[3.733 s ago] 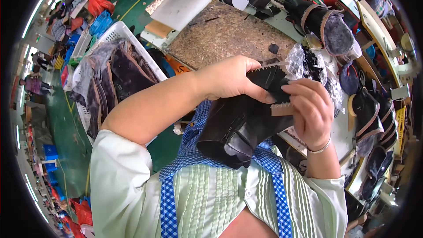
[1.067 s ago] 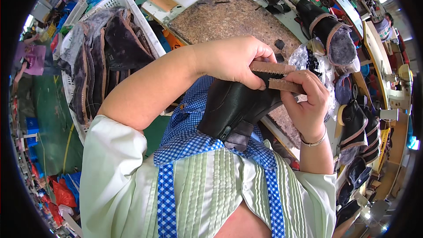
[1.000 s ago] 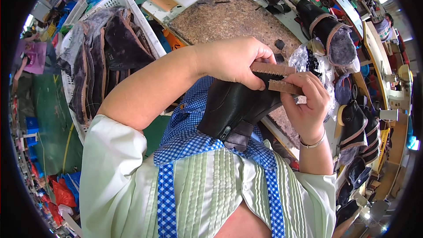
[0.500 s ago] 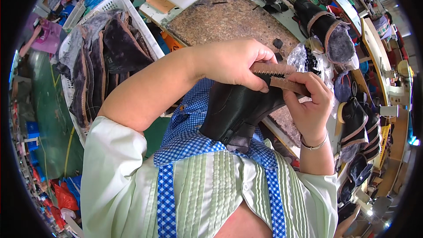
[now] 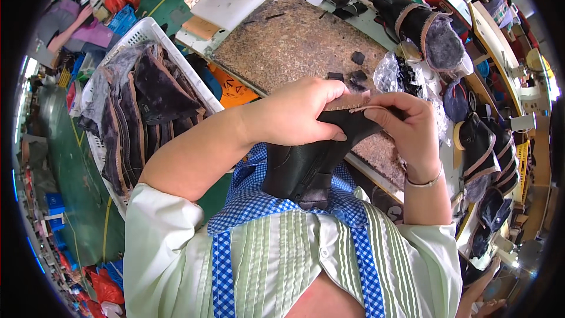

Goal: Prepping and trimming shoe upper components at a workbench.

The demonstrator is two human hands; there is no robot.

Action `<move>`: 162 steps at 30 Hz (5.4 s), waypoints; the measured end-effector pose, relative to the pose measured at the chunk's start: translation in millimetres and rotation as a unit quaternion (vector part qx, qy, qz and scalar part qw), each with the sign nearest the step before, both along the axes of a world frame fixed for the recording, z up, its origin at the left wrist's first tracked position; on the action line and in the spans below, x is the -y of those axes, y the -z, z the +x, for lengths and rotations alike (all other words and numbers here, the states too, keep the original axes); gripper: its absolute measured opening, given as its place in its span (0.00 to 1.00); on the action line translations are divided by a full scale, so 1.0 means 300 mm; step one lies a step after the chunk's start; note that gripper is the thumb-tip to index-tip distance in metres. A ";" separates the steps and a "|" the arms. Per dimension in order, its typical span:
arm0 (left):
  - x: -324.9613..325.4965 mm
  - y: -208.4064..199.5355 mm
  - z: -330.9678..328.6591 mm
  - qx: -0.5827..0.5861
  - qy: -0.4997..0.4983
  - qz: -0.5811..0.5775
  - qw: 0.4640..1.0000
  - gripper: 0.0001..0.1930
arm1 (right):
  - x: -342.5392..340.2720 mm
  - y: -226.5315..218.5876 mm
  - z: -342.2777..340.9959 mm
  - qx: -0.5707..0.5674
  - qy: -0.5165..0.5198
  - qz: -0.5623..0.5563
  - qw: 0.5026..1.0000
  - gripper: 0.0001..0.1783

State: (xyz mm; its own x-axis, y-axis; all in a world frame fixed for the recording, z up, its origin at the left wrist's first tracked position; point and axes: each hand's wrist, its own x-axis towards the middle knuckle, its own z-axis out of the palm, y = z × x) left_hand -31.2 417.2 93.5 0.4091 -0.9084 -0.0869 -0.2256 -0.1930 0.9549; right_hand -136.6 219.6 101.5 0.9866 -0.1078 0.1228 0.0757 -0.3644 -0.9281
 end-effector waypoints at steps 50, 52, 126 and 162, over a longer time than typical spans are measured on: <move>0.100 -0.103 -0.045 -0.134 0.020 0.080 0.988 0.11 | 0.062 -0.098 -0.044 -0.048 -0.151 0.063 0.985 0.13; 0.099 -0.097 -0.046 -0.125 0.028 0.082 0.988 0.10 | 0.065 -0.099 -0.043 -0.086 -0.159 0.088 0.980 0.12; 0.092 -0.040 -0.056 -0.249 0.038 0.000 0.968 0.16 | 0.088 -0.028 -0.056 0.130 -0.150 -0.142 0.970 0.09; -0.128 -0.037 -0.029 0.071 -0.230 -0.232 0.943 0.22 | -0.054 0.084 0.030 0.207 0.153 0.268 0.928 0.08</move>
